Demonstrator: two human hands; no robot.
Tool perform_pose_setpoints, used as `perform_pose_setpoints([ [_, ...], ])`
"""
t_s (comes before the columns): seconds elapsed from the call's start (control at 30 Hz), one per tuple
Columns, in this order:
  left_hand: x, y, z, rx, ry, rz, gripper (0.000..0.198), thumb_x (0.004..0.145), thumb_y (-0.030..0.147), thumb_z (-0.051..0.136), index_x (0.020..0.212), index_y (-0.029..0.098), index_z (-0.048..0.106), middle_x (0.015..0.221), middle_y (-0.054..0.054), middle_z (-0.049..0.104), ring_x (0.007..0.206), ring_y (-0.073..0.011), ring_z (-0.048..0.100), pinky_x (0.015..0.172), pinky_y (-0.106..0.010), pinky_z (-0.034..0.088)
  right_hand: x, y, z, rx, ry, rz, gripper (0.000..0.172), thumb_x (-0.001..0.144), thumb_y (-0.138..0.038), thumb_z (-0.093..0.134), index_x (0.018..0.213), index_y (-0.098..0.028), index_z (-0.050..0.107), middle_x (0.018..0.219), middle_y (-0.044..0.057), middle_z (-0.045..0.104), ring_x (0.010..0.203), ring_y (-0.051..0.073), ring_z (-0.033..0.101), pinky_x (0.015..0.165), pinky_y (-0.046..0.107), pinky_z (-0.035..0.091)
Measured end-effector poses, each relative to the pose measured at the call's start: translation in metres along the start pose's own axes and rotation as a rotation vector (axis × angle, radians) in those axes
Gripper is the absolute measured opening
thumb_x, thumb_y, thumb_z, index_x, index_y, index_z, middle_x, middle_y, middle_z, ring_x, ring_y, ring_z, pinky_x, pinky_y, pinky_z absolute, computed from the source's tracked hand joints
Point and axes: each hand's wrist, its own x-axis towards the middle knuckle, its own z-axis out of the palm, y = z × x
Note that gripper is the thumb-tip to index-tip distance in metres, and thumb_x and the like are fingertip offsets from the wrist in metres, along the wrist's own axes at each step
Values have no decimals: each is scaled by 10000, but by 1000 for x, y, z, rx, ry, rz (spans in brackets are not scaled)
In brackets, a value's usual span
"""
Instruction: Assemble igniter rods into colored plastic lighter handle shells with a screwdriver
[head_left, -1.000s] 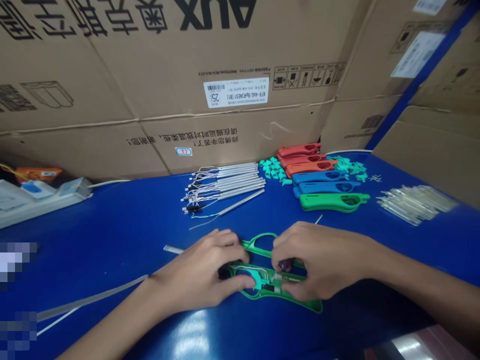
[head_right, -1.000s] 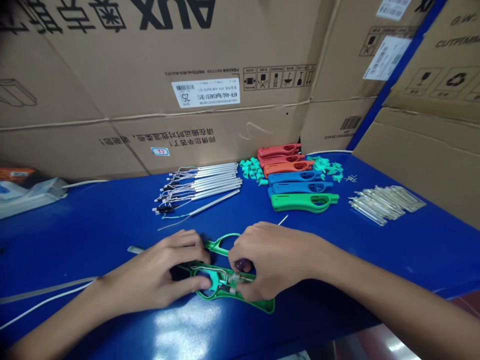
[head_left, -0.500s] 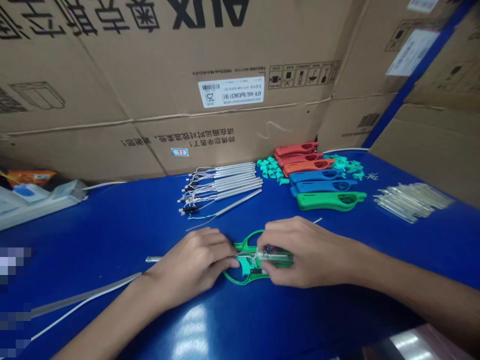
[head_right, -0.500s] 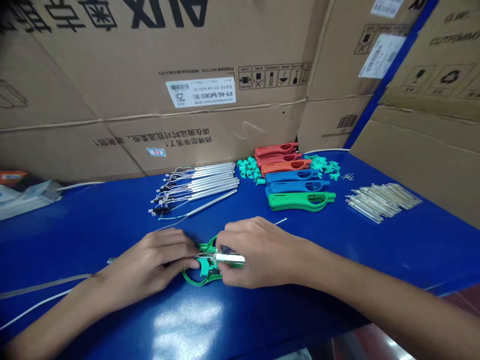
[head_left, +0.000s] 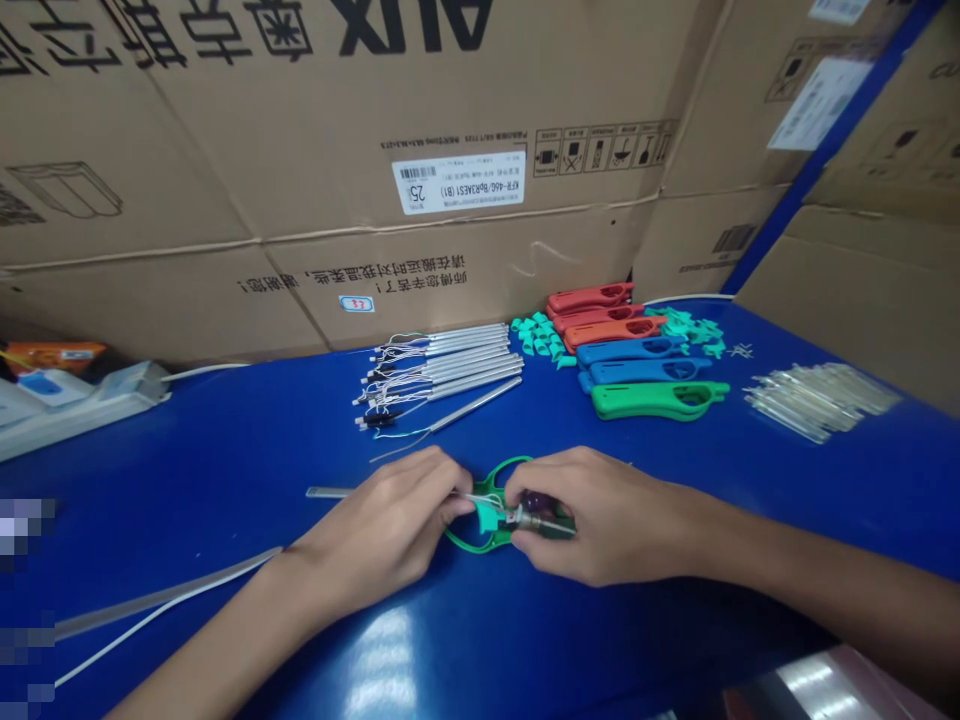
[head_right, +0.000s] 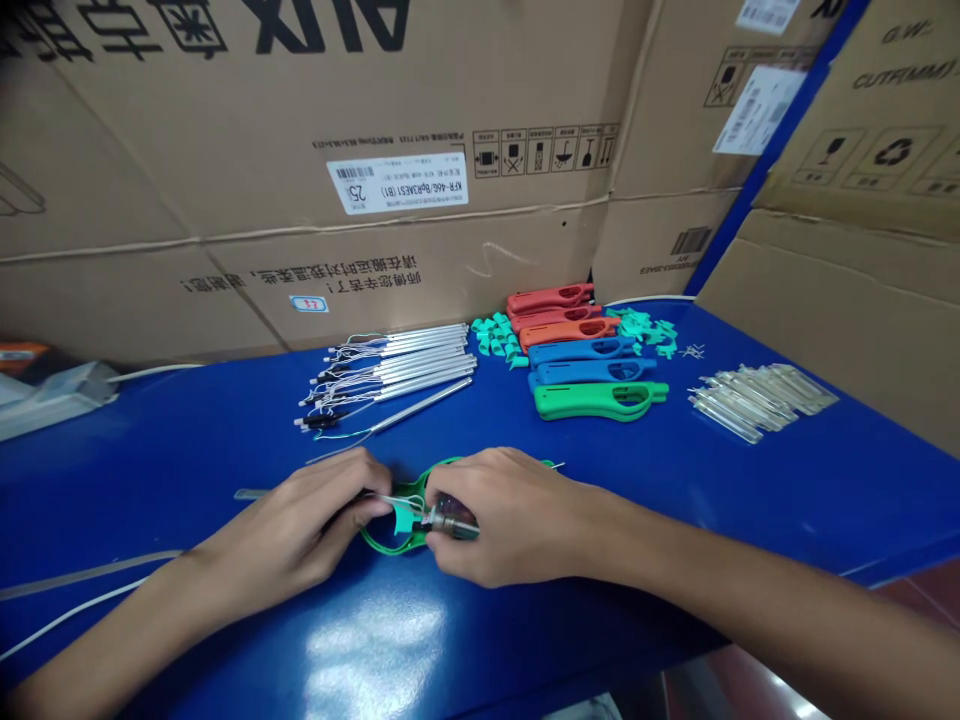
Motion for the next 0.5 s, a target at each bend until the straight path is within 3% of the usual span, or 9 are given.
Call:
perform_pose_setpoints([
  [0.17, -1, 1, -1, 25, -31, -38, 134, 996, 223, 345, 916, 197, 448, 797, -6, 553, 671, -150, 495, 605, -284, 419, 1, 2, 4, -17, 15, -45, 134, 773, -194, 582, 700, -182, 471, 674, -51, 521, 606, 79, 409, 554, 224, 265],
  [0.37, 2, 0, -6, 149, -95, -19, 255, 1006, 330, 350, 908, 174, 527, 848, -54, 575, 773, -194, 547, 697, -342, 471, 0, 0, -1, 8, 6, -6, 52, 769, -160, 545, 773, -190, 501, 646, -58, 523, 558, 71, 410, 525, 221, 258],
  [0.5, 3, 3, -10, 61, -141, -47, 207, 986, 303, 400, 947, 184, 564, 916, -57, 600, 867, -201, 563, 782, -353, 483, 1, 1, -3, -9, 3, 6, 61, 757, -162, 533, 793, -192, 495, 663, -52, 537, 557, 74, 415, 514, 224, 263],
])
